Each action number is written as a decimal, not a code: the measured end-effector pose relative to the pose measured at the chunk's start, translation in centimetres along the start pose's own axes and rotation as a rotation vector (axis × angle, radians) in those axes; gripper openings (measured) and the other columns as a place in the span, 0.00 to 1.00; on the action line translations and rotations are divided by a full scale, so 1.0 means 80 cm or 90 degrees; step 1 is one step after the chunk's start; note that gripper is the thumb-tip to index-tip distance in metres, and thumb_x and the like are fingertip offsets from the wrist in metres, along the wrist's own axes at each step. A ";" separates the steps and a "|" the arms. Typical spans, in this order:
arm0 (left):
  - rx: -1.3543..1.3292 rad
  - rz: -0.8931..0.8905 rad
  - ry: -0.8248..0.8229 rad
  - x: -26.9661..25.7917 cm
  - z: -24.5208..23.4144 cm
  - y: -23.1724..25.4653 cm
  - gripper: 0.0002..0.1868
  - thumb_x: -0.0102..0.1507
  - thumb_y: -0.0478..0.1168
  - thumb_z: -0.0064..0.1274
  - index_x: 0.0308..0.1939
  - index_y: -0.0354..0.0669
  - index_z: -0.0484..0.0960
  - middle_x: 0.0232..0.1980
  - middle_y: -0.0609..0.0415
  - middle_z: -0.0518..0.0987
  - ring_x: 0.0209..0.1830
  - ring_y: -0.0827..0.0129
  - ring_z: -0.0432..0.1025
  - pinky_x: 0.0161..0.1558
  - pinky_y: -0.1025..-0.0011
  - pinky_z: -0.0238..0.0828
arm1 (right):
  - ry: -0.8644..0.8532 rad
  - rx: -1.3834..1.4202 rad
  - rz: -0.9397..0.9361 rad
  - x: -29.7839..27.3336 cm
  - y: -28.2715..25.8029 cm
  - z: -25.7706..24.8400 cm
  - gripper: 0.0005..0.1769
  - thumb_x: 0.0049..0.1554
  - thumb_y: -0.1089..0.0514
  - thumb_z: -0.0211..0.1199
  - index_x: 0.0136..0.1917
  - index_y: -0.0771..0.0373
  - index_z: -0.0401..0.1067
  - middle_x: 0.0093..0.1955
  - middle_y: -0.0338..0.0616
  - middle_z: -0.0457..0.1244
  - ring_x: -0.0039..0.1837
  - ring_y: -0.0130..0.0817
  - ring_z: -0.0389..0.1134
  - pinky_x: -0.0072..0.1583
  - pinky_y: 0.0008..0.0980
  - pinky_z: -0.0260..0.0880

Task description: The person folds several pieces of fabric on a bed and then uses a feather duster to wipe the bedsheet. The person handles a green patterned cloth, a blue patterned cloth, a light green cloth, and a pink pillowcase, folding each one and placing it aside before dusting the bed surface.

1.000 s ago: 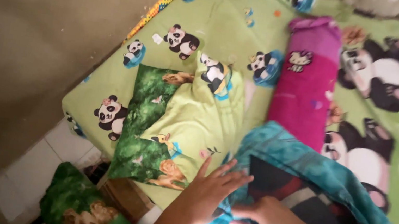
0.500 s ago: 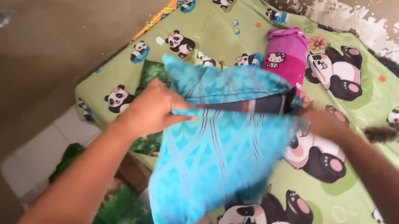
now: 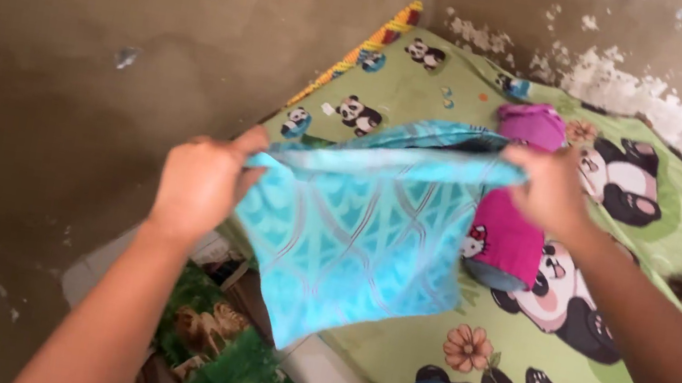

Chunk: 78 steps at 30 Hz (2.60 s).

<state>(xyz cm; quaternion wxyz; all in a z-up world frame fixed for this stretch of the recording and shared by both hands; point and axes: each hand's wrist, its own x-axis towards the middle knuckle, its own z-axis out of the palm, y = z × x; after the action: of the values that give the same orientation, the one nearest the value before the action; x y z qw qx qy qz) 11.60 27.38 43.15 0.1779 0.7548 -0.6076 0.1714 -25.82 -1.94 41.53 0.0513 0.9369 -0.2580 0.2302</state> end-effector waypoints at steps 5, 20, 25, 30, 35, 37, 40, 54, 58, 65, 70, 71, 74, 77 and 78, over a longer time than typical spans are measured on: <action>-0.291 -0.143 -0.024 -0.042 -0.037 -0.049 0.26 0.57 0.53 0.65 0.53 0.49 0.76 0.41 0.44 0.83 0.39 0.49 0.80 0.42 0.54 0.75 | 0.041 0.020 0.007 0.010 -0.040 -0.017 0.20 0.48 0.64 0.65 0.55 0.51 0.77 0.32 0.44 0.66 0.41 0.46 0.67 0.68 0.52 0.56; -0.074 -0.111 -0.188 -0.090 -0.025 -0.057 0.22 0.58 0.59 0.56 0.38 0.45 0.88 0.38 0.44 0.84 0.41 0.47 0.78 0.42 0.51 0.74 | -0.029 0.840 0.440 0.009 -0.076 0.023 0.19 0.65 0.55 0.58 0.65 0.67 0.72 0.57 0.42 0.69 0.56 0.30 0.71 0.57 0.32 0.73; -0.207 -0.228 -0.047 -0.098 -0.042 -0.044 0.20 0.69 0.54 0.53 0.39 0.42 0.88 0.31 0.39 0.81 0.32 0.46 0.77 0.38 0.55 0.73 | -0.079 0.644 0.108 -0.009 -0.075 0.041 0.25 0.61 0.54 0.63 0.68 0.69 0.70 0.58 0.47 0.68 0.57 0.32 0.68 0.59 0.31 0.70; -0.753 -0.169 0.072 -0.089 -0.072 -0.015 0.12 0.70 0.44 0.59 0.40 0.39 0.89 0.29 0.61 0.79 0.28 0.80 0.67 0.30 0.73 0.66 | -0.266 0.175 -0.134 -0.018 -0.083 0.045 0.41 0.41 0.40 0.79 0.60 0.65 0.74 0.54 0.59 0.68 0.50 0.51 0.72 0.53 0.44 0.71; -0.698 -0.149 -0.031 -0.106 -0.088 -0.047 0.10 0.65 0.43 0.61 0.37 0.39 0.86 0.33 0.62 0.83 0.33 0.83 0.73 0.36 0.78 0.71 | -0.268 -0.092 0.082 -0.026 -0.101 0.055 0.27 0.53 0.38 0.67 0.52 0.63 0.79 0.47 0.56 0.71 0.50 0.51 0.73 0.53 0.45 0.73; -0.482 -0.090 -0.125 -0.117 -0.082 -0.068 0.16 0.57 0.46 0.68 0.44 0.44 0.85 0.36 0.55 0.85 0.38 0.72 0.76 0.40 0.71 0.72 | 0.016 0.119 0.013 -0.023 -0.106 0.045 0.23 0.49 0.59 0.67 0.59 0.63 0.77 0.46 0.57 0.69 0.47 0.56 0.71 0.50 0.48 0.72; -0.027 -0.110 -0.244 -0.136 -0.078 -0.093 0.29 0.48 0.50 0.74 0.52 0.53 0.86 0.41 0.46 0.86 0.44 0.53 0.79 0.45 0.58 0.74 | -0.067 0.304 -0.238 -0.024 -0.118 0.017 0.20 0.45 0.63 0.64 0.53 0.68 0.74 0.45 0.58 0.68 0.46 0.56 0.71 0.46 0.44 0.70; -0.399 -0.012 -0.303 -0.174 0.072 0.046 0.64 0.43 0.52 0.79 0.78 0.49 0.59 0.78 0.45 0.62 0.77 0.48 0.55 0.67 0.40 0.37 | -0.007 0.507 -0.214 -0.023 -0.245 -0.048 0.18 0.51 0.73 0.56 0.56 0.69 0.71 0.59 0.49 0.61 0.62 0.36 0.64 0.62 0.34 0.65; -0.384 -0.064 -0.124 -0.187 0.106 0.026 0.34 0.57 0.37 0.56 0.69 0.44 0.72 0.69 0.39 0.74 0.69 0.47 0.69 0.68 0.55 0.64 | 0.131 0.635 0.070 -0.017 -0.200 -0.079 0.19 0.55 0.75 0.46 0.57 0.66 0.70 0.49 0.35 0.65 0.49 0.23 0.64 0.53 0.26 0.67; -0.416 -0.311 -0.119 -0.191 0.046 -0.028 0.20 0.68 0.37 0.53 0.66 0.45 0.79 0.35 0.38 0.81 0.29 0.52 0.76 0.38 0.64 0.71 | -0.044 0.608 0.087 -0.046 -0.139 -0.078 0.19 0.51 0.73 0.58 0.57 0.64 0.73 0.49 0.36 0.68 0.51 0.23 0.67 0.55 0.26 0.69; -0.658 -0.205 -0.113 -0.181 0.000 -0.038 0.19 0.61 0.46 0.65 0.51 0.37 0.84 0.37 0.40 0.81 0.29 0.68 0.72 0.36 0.68 0.71 | 0.064 0.613 0.233 -0.053 -0.135 -0.066 0.19 0.59 0.60 0.70 0.62 0.64 0.71 0.54 0.34 0.68 0.55 0.24 0.69 0.58 0.29 0.71; -0.607 -0.226 -0.143 -0.188 -0.013 -0.042 0.24 0.55 0.49 0.69 0.50 0.39 0.84 0.36 0.40 0.82 0.26 0.63 0.73 0.33 0.66 0.71 | 0.034 0.624 0.198 -0.049 -0.143 -0.063 0.20 0.59 0.59 0.70 0.63 0.64 0.72 0.55 0.34 0.68 0.57 0.24 0.69 0.60 0.29 0.71; -0.354 0.114 -0.064 -0.185 -0.038 -0.062 0.40 0.49 0.64 0.69 0.52 0.34 0.82 0.36 0.39 0.82 0.32 0.57 0.76 0.35 0.62 0.72 | -0.124 0.518 -0.287 -0.033 -0.146 -0.069 0.31 0.41 0.57 0.81 0.57 0.63 0.74 0.53 0.44 0.65 0.58 0.34 0.67 0.62 0.35 0.68; -0.162 -0.134 -0.358 -0.194 -0.044 -0.055 0.32 0.58 0.66 0.63 0.40 0.36 0.88 0.35 0.38 0.82 0.35 0.52 0.75 0.43 0.57 0.73 | -0.089 0.399 -0.092 -0.009 -0.151 -0.066 0.32 0.45 0.57 0.78 0.61 0.64 0.72 0.55 0.44 0.69 0.55 0.30 0.69 0.57 0.33 0.70; -0.155 -0.145 -0.387 -0.191 -0.043 -0.051 0.34 0.60 0.66 0.60 0.39 0.33 0.86 0.35 0.36 0.81 0.35 0.50 0.75 0.43 0.57 0.73 | -0.206 0.382 -0.088 -0.001 -0.151 -0.061 0.31 0.42 0.56 0.80 0.57 0.63 0.73 0.51 0.43 0.70 0.52 0.30 0.70 0.55 0.34 0.72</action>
<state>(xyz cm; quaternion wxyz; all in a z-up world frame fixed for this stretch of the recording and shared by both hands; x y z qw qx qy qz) 12.36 42.90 38.70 0.0954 0.8076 -0.5606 -0.1561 -21.74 9.60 46.10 -0.2526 0.9498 -0.1199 0.1404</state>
